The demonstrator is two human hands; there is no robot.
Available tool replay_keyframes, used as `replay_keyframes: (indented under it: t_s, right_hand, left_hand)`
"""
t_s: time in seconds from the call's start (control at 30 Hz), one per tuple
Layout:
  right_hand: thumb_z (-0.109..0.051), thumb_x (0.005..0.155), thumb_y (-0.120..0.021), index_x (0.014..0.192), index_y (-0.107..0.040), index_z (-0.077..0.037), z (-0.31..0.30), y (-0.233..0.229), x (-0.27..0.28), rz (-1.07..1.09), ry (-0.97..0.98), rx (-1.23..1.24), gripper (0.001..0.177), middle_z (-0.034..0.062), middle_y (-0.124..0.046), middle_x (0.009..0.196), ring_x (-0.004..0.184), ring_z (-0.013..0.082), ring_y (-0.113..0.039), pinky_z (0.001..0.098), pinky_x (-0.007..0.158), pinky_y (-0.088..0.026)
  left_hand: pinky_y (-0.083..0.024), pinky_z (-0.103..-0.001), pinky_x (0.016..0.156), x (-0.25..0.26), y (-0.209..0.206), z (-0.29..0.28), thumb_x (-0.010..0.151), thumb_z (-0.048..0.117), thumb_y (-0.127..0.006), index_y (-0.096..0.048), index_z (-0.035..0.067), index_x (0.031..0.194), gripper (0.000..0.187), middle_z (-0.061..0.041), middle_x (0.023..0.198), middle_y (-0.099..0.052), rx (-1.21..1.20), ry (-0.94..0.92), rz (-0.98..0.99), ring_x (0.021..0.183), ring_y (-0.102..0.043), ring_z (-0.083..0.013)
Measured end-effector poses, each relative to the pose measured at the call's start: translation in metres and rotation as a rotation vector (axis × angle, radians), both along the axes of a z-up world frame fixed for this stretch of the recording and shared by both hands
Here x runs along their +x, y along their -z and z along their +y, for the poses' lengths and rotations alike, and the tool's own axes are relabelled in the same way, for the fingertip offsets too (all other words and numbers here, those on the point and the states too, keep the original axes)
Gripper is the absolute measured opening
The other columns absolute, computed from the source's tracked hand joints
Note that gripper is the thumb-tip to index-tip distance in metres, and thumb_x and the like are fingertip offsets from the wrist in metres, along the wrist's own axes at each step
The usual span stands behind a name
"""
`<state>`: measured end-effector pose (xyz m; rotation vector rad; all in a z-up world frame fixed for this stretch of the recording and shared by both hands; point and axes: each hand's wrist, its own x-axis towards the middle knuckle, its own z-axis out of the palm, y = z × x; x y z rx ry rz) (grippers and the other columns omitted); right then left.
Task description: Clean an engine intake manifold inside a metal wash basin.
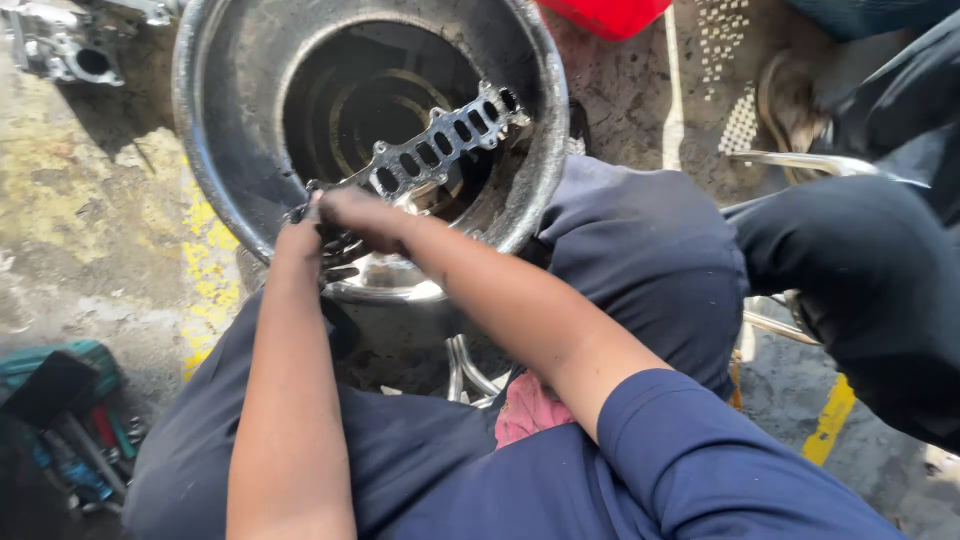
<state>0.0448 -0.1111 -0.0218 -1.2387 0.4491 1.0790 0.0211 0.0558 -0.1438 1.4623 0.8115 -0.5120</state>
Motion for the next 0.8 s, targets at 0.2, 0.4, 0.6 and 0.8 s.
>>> replay_keyframes:
  t_s: [0.2,0.4,0.6,0.8]
  right_hand:
    - [-0.042,0.097,-0.049,0.101,-0.076,-0.01,-0.066,-0.018,0.022,-0.064,-0.092,0.045,0.043,0.0037,-0.076,0.084,0.071,0.0151,-0.068,0.0345,0.069,-0.056]
    - [-0.031,0.078,-0.073,0.122,-0.063,-0.009,-0.059,-0.014,0.025,-1.041,-0.487,-0.661,0.05,0.0219,-0.059,0.127,0.117,0.0421,-0.056,0.0591,0.091,-0.047]
    - [-0.026,0.102,-0.05,0.138,-0.054,-0.014,-0.055,0.102,0.023,-1.346,-1.086,-0.648,0.038,0.0223,-0.057,0.133,0.13,0.0409,-0.049,0.0738,0.097,-0.038]
    - [-0.022,0.098,-0.057,0.135,-0.059,-0.019,-0.077,0.066,0.012,-1.445,-0.785,-0.835,0.038,0.0172,-0.06,0.131,0.124,0.0345,-0.057,0.0576,0.095,-0.05]
  left_hand:
    - [-0.059,-0.037,0.066,0.001,-0.006,0.004,0.074,0.0,-0.076,-0.062,0.003,0.112,0.041,-0.011,0.095,-0.073,-0.061,-0.07,-0.158,0.082,-0.071,-0.0222]
    - [-0.054,-0.034,0.063,-0.013,-0.025,-0.012,0.07,-0.005,-0.079,-0.076,-0.004,0.1,0.031,-0.009,0.085,-0.074,0.341,0.583,0.025,0.074,-0.067,-0.0179]
    - [-0.056,-0.038,0.061,-0.021,-0.043,0.003,0.074,-0.003,-0.075,-0.075,-0.008,0.098,0.024,-0.014,0.086,-0.075,0.22,0.485,0.158,0.072,-0.071,-0.0225]
    - [-0.059,-0.041,0.067,0.006,-0.13,-0.027,0.063,-0.005,-0.081,-0.07,-0.004,0.105,0.044,-0.015,0.092,-0.074,0.368,0.621,0.031,0.08,-0.072,-0.0269]
